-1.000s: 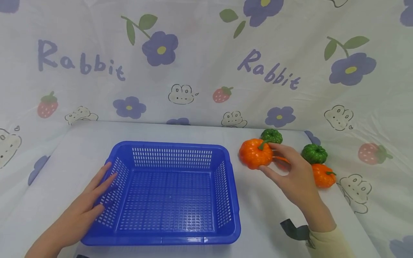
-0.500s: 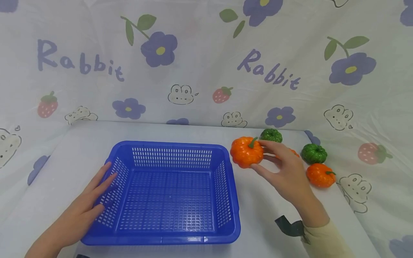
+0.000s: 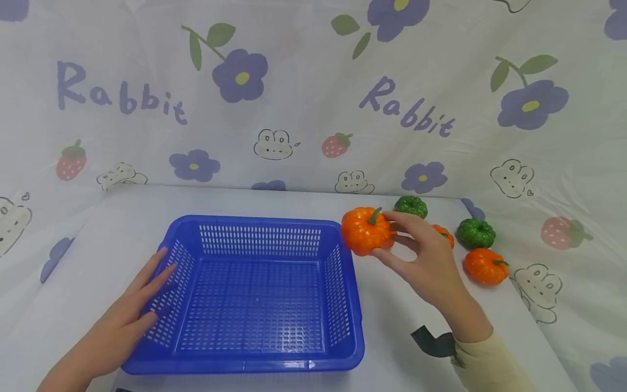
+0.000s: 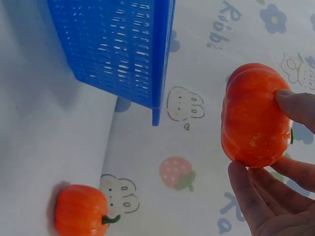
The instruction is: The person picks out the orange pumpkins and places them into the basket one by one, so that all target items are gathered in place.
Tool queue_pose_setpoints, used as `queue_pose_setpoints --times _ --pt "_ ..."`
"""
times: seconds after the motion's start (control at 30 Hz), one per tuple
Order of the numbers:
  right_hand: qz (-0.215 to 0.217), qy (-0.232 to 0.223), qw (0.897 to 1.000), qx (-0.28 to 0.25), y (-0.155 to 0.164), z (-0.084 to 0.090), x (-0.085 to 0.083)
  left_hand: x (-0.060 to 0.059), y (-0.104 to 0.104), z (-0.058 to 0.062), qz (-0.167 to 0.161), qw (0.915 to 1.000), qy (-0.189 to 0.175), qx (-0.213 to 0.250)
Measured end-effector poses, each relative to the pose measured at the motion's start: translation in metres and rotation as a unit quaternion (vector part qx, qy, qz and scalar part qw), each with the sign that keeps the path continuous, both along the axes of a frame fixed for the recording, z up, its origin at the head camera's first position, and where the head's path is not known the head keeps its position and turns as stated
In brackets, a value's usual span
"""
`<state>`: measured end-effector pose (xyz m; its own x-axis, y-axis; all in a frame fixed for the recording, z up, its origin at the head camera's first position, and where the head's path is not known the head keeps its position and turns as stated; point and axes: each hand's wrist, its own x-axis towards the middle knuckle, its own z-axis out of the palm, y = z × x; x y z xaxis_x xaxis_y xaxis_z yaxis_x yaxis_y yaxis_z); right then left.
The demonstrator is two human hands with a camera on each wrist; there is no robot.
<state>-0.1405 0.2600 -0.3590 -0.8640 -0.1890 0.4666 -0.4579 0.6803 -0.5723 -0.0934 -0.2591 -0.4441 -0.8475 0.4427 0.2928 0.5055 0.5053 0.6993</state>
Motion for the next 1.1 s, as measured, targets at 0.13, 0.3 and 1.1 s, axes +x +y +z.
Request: queue_pose_setpoints --times 0.13,0.3,1.1 --pt "0.003 -0.001 1.000 -0.001 -0.001 0.002 0.001 -0.001 0.001 -0.001 -0.004 1.0000 -0.002 0.001" --pt "0.010 0.001 1.000 -0.002 -0.004 0.003 0.001 -0.003 0.002 0.001 -0.001 1.0000 -0.003 -0.005" --pt "0.075 -0.011 0.997 -0.009 -0.027 0.012 -0.009 0.002 0.002 0.007 0.023 0.9995 -0.010 -0.018"
